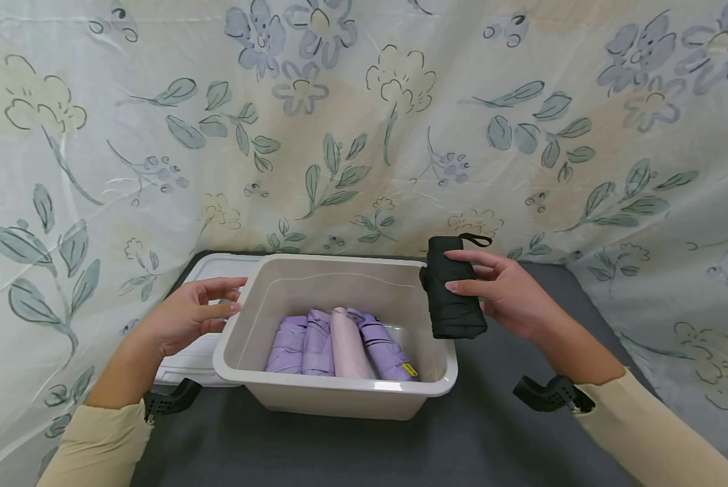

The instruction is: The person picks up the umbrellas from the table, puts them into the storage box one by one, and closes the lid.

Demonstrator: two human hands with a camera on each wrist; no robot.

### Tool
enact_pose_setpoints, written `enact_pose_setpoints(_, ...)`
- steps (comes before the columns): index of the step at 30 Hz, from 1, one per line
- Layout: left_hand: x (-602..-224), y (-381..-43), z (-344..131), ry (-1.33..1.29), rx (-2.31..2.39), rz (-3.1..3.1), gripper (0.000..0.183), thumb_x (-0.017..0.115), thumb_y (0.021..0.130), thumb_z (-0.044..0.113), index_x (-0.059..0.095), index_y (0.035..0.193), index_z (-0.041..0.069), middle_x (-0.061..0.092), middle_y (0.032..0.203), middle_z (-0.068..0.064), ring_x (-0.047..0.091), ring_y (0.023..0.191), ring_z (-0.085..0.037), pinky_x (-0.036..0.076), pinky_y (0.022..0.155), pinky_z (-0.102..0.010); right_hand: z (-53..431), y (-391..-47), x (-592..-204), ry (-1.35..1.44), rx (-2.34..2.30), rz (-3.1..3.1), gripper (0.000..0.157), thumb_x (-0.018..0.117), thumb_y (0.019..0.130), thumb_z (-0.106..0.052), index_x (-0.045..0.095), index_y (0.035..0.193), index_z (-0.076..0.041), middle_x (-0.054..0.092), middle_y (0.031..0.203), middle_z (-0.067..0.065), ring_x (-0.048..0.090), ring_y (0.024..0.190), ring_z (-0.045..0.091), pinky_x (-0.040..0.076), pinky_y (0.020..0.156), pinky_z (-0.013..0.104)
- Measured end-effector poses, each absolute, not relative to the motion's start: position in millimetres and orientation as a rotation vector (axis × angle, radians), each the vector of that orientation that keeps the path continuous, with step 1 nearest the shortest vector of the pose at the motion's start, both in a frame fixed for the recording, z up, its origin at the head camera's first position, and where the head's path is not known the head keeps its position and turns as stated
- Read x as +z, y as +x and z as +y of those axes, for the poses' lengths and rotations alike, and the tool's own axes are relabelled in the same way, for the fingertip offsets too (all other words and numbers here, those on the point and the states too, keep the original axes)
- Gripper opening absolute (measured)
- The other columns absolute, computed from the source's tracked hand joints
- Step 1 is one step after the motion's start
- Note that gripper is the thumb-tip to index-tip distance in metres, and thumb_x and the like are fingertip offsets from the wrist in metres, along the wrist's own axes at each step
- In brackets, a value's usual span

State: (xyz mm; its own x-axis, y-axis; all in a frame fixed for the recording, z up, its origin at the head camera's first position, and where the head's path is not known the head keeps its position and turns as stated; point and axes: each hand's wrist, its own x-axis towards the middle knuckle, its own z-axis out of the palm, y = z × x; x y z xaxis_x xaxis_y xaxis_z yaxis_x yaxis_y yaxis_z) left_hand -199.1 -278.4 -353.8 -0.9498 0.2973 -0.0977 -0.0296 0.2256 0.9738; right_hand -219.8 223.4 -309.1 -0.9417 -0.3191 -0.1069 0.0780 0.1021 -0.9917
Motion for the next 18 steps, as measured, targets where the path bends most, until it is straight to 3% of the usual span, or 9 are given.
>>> enact_pose_setpoints(6,-357,-200,-279,0.254,1.787,2.247,0.065,0.065,0.100,0.011,0.035,0.155,-0.005,0.064,0.115,0.007,0.066,0.103,-0.009,0.061,0.086,-0.031,201,-223,-306,-0.260,-1.852,2.101,0.067,0.078,0.089,-0.007,0.052,0.151,-0.017,0.044,0.150,0.014,0.071,0.101,0.016,0.060,0.082,0.033)
enact_pose_setpoints(8,-357,-200,-280,0.257,1.788,2.248,0.065,0.065,0.100,0.011,0.034,0.155,-0.005,0.064,0.114,0.007,0.067,0.103,-0.009,0.061,0.086,-0.031,193,-224,-307,-0.258,-1.828,2.118,0.067,0.079,0.088,-0.007,0.054,0.149,-0.019,0.044,0.150,0.015,0.066,0.079,0.010,0.055,0.069,0.025)
enact_pose_setpoints(10,-358,-200,-280,0.257,1.789,2.252,0.065,0.065,0.100,0.011,0.034,0.155,-0.005,0.064,0.113,0.007,0.067,0.102,-0.009,0.061,0.086,-0.031,185,-225,-308,-0.258,-1.805,2.133,0.067,0.081,0.086,-0.007,0.056,0.147,-0.021,0.045,0.149,0.015,0.059,0.068,0.010,0.045,0.057,0.022)
enact_pose_setpoints(13,-359,-200,-280,0.255,1.787,2.257,0.066,0.065,0.101,0.012,0.034,0.156,-0.005,0.064,0.113,0.006,0.066,0.102,-0.010,0.061,0.086,-0.031,174,-226,-311,-0.272,-1.795,2.126,0.067,0.081,0.086,-0.005,0.057,0.147,-0.021,0.047,0.147,0.016,0.063,0.072,0.011,0.049,0.059,0.022)
enact_pose_setpoints(16,-360,-200,-280,0.253,1.785,2.256,0.066,0.065,0.101,0.012,0.033,0.156,-0.005,0.063,0.114,0.006,0.066,0.102,-0.010,0.061,0.086,-0.031,165,-227,-314,-0.278,-1.806,2.103,0.067,0.080,0.086,-0.003,0.058,0.146,-0.020,0.048,0.145,0.016,0.071,0.095,0.018,0.059,0.073,0.029)
enact_pose_setpoints(18,-361,-200,-279,0.256,1.788,2.252,0.066,0.065,0.101,0.012,0.033,0.156,-0.005,0.063,0.114,0.006,0.066,0.102,-0.010,0.061,0.085,-0.031,161,-228,-316,-0.280,-1.792,2.119,0.065,0.080,0.086,-0.003,0.058,0.145,-0.020,0.051,0.141,0.016,0.069,0.088,0.018,0.057,0.068,0.028)
